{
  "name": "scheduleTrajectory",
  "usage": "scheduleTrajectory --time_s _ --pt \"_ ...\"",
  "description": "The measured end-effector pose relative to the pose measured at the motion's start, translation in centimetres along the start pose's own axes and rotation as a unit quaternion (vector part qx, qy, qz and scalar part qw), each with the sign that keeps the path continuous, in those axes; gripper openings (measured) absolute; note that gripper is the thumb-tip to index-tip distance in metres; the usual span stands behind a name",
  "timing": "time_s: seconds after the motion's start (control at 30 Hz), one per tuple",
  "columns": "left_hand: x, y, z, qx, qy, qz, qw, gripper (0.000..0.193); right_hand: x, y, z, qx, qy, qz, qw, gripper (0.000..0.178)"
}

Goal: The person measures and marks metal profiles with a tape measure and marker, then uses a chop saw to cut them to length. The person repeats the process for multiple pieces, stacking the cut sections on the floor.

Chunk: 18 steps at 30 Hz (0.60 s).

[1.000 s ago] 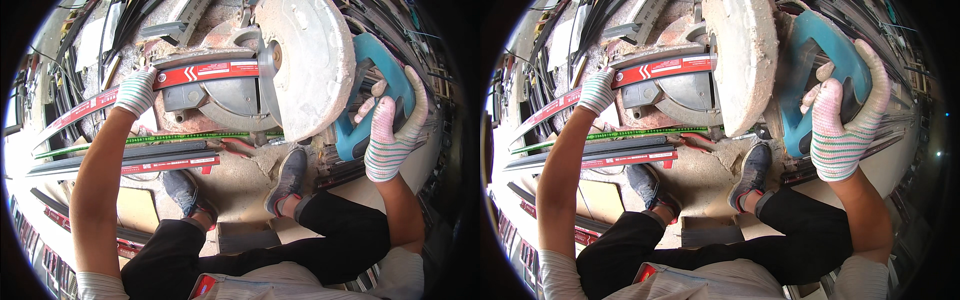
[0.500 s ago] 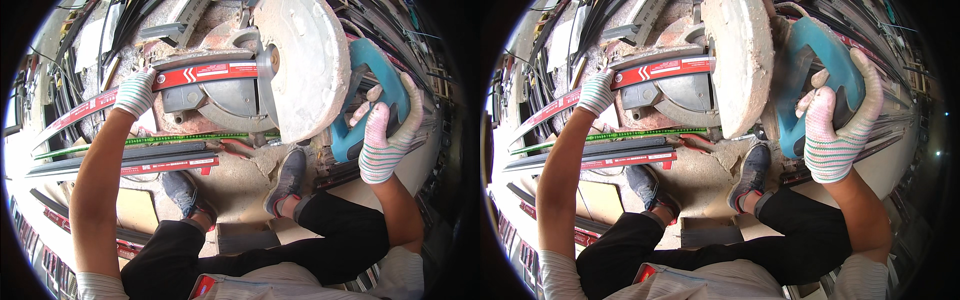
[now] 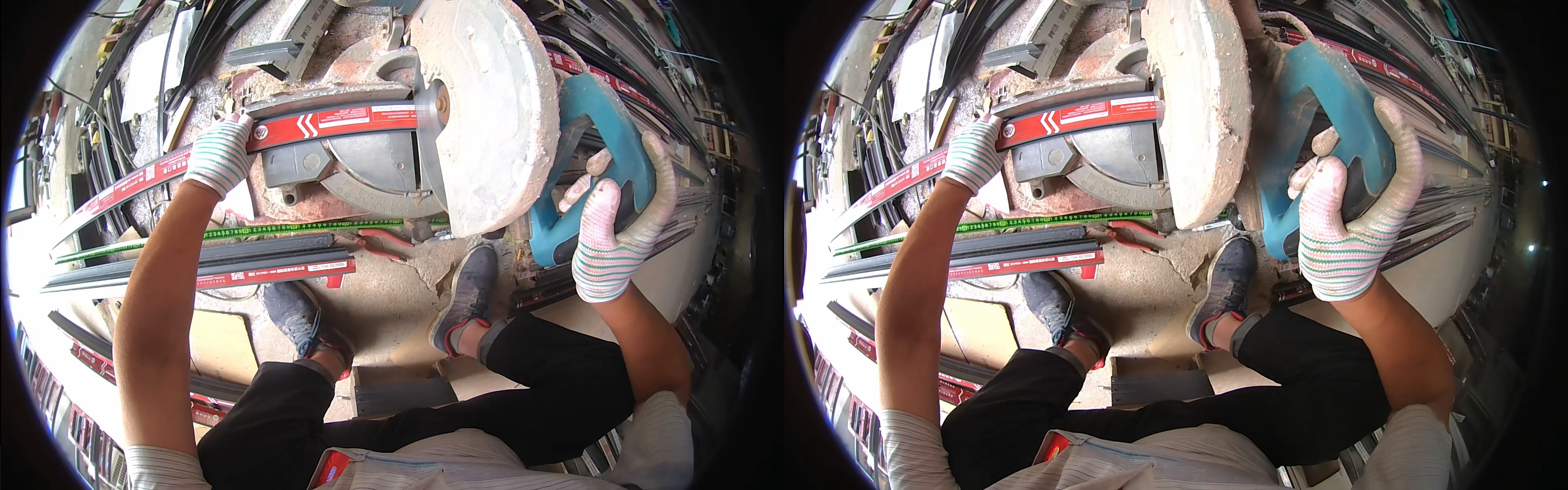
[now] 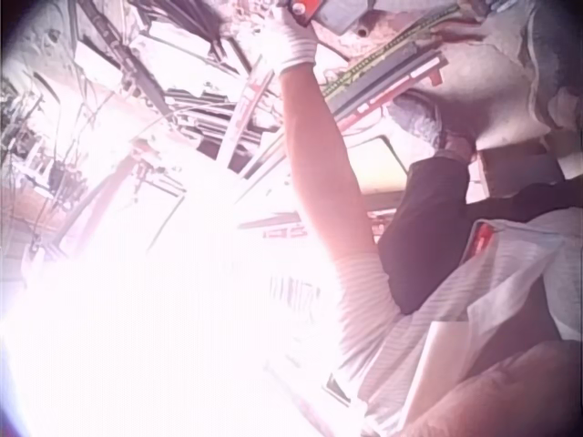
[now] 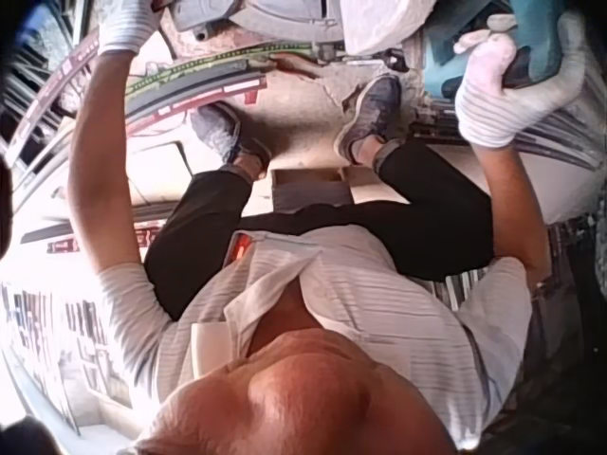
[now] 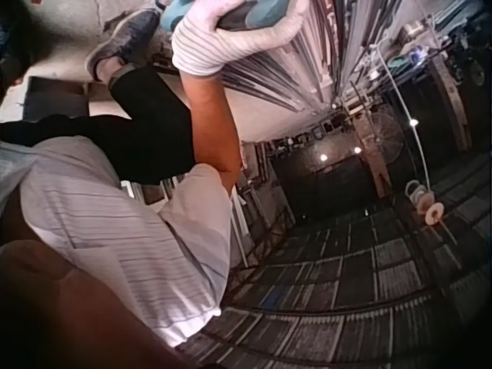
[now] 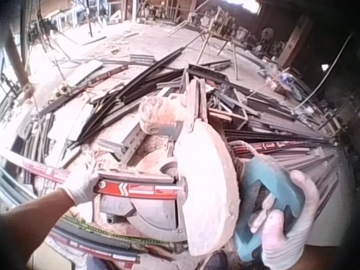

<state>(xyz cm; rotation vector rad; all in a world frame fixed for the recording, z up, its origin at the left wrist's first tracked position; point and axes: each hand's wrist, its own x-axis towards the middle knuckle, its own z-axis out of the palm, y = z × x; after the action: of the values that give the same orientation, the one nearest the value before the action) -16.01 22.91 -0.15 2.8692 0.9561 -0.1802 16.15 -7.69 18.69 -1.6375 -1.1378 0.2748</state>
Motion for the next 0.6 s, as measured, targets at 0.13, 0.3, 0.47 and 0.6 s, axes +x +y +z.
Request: scheduleTrajectory --time_s 0.13,0.3,0.47,0.6 --pt "0.0 -0.3 0.3 -0.008 0.011 0.012 1.000 0.025 -0.2 0.4 0.0 -0.005 -0.005 -0.014 1.000 0.060" --pt "0.0 -0.3 0.2 -0.011 0.006 0.013 1.000 0.026 -0.7 0.6 0.1 -0.019 -0.006 -0.020 1.000 0.059" --pt "0.0 -0.3 0.4 -0.014 0.022 0.017 1.000 0.021 -1.2 0.6 0.3 0.003 0.005 0.008 1.000 0.064" --pt "0.0 -0.3 0.3 -0.012 0.015 0.013 1.000 0.021 -1.5 0.9 0.3 -0.010 -0.002 0.000 1.000 0.069"
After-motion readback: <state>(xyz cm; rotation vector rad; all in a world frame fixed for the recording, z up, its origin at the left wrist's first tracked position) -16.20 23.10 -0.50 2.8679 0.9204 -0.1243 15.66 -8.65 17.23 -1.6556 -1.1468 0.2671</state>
